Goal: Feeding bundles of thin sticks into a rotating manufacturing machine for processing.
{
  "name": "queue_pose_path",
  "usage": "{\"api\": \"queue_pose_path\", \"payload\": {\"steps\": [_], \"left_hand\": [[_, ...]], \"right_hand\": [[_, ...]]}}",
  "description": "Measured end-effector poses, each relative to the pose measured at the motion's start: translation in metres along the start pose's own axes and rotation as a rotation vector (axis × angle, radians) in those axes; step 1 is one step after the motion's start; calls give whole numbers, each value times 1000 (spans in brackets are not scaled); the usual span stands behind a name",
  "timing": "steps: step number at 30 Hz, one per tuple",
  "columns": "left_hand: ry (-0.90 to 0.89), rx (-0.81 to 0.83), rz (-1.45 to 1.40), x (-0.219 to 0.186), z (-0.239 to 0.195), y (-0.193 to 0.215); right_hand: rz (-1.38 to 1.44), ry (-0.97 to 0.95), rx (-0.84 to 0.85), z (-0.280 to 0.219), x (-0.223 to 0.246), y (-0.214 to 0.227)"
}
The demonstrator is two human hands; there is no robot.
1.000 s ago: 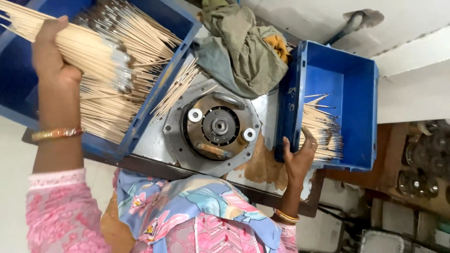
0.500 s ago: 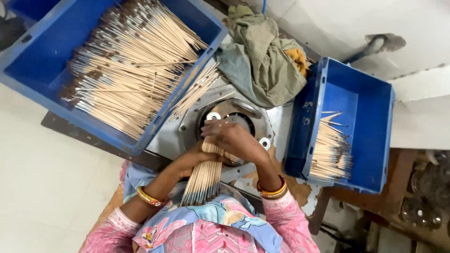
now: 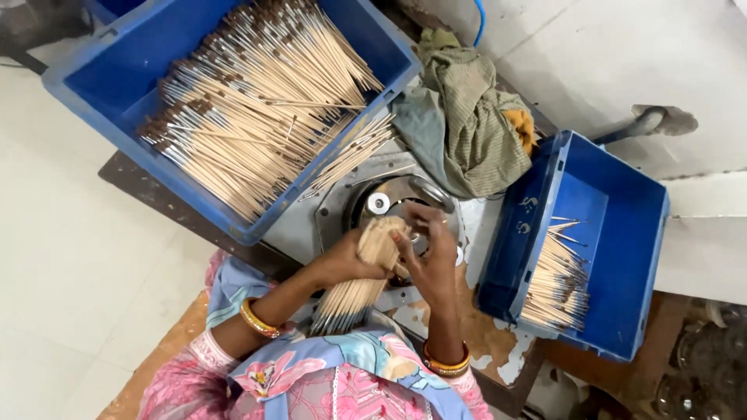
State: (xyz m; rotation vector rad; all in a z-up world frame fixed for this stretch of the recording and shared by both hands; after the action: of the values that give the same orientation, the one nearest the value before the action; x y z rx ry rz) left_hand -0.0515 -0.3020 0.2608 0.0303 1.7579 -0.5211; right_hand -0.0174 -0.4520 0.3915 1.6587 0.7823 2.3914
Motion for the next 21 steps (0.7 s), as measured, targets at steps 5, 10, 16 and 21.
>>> {"api": "queue_pose_path", "payload": {"steps": [5,10,16,21], "left_hand": [[-18,-46,166,-23,-15,11],[92,-365,56,-46,-16,32],[443,-332,-516,-1,-21,53],[422,-322,-486,12,-26,50]], "right_hand": [[-160,-424,104,-46,-66,6],[363,-306,-352,-35,-77,78],[-165,-207,-380,-63,-8,87],[-192,-246,-237,-55,-98,32]]}}
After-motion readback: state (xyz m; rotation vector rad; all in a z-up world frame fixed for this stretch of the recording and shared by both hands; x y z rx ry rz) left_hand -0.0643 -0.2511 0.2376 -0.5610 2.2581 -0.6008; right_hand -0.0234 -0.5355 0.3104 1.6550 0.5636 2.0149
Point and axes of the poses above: each hand's wrist, its own z-axis towards the middle knuckle, its own y-axis out of the back of the hand, x = y × z, the point moved 2 cm from there along z, towards the middle knuckle, and after that the axes turned 3 degrees about -x, right-handed, at the moved point
